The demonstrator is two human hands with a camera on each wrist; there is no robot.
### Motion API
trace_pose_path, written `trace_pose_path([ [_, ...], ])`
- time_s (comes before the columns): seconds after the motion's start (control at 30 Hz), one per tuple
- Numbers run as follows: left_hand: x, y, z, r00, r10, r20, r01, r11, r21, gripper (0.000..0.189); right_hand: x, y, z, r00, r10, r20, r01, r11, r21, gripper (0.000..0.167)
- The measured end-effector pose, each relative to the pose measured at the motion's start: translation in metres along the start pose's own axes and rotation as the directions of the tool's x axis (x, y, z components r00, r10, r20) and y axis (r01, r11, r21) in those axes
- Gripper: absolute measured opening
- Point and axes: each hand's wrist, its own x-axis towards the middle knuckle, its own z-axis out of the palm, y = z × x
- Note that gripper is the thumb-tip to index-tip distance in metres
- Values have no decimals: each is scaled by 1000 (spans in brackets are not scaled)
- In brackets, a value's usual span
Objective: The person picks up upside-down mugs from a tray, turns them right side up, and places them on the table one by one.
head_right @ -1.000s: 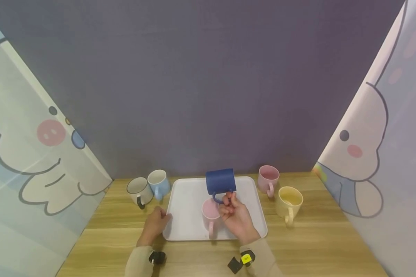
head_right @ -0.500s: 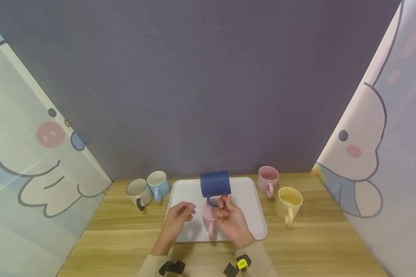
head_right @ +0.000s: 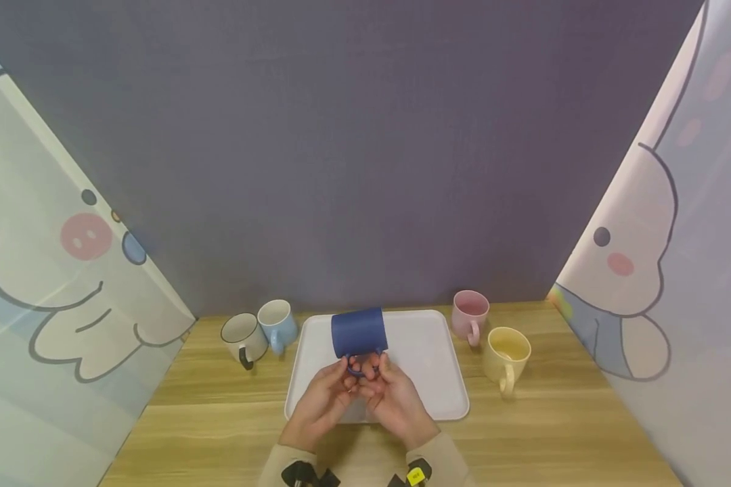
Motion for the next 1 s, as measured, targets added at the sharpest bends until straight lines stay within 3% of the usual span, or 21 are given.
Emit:
trace_pose_path([
  [0.1, -1, -2, 1, 998, 23, 59, -20, 998, -52, 25, -1, -1, 1, 1000, 2, 10, -2, 1000, -17, 57],
  [0.27, -3, -4, 4, 996, 71, 63, -69, 997, -25, 24, -5, -7, 2, 1000, 12, -29, -14, 997, -74, 54],
  [0.4, -2, -5, 7, 993, 99, 62, -98, 995, -13, 25, -7, -11, 4, 994, 23, -105, -40, 986, -161, 48],
  [0.5, -2, -4, 8, 990, 115, 84, -114, 993, -12, 28, -9, -16, 4, 981, 16, -193, -71, 956, -283, 39],
  [0.57, -4, 0, 8, 987, 136, 91, -135, 991, -16, 30, -12, -20, 3, 965, -5, -264, -103, 914, -392, 33],
  [0.67, -10, 11, 6, 981, 187, 44, -189, 981, 45, 29, -19, -29, -1, 909, -95, -405, -157, 824, -544, 25],
  [0.77, -17, 26, 0, 967, 246, -67, -227, 950, 216, 25, -27, -42, -8, 804, -236, -546, -241, 710, -662, 20],
  [0.87, -25, 39, -10, 938, 290, -192, -191, 891, 413, 22, -37, -57, -17, 704, -349, -619, -337, 602, -724, 19],
  [0.9, -28, 43, -13, 927, 301, -225, -171, 872, 459, 22, -41, -61, -20, 684, -368, -629, -370, 568, -735, 20],
  [1.0, -36, 52, -24, 892, 321, -318, -111, 837, 535, 25, -53, -73, -32, 653, -403, -642, -455, 469, -757, 25],
])
